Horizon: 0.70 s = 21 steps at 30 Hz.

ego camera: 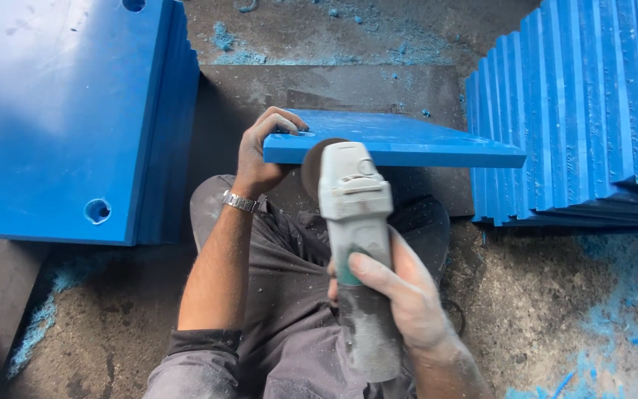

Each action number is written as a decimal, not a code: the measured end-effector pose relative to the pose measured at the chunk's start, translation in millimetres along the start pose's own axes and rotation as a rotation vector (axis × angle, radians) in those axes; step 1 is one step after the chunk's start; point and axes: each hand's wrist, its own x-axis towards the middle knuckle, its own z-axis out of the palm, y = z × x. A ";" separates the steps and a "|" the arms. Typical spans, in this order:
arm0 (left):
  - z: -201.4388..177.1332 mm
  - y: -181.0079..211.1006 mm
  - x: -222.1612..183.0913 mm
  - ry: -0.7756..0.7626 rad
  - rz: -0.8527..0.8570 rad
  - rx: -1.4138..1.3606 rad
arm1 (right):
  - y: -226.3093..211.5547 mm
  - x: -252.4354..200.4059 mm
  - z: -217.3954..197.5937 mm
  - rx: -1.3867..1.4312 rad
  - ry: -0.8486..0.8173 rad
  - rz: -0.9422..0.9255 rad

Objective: Grinding the edges of blue plastic boards using a hand-held angle grinder.

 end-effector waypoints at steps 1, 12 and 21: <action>0.6 0.0 0.0 -0.008 -0.003 -0.006 | -0.7 -6.0 -12.1 0.004 0.010 0.001; -2.1 2.7 2.4 -0.020 0.064 0.073 | -6.9 -20.4 -64.1 0.098 0.336 -0.230; -5.4 6.8 1.9 -0.030 0.019 0.074 | -16.4 -20.1 -83.6 0.115 0.260 -0.162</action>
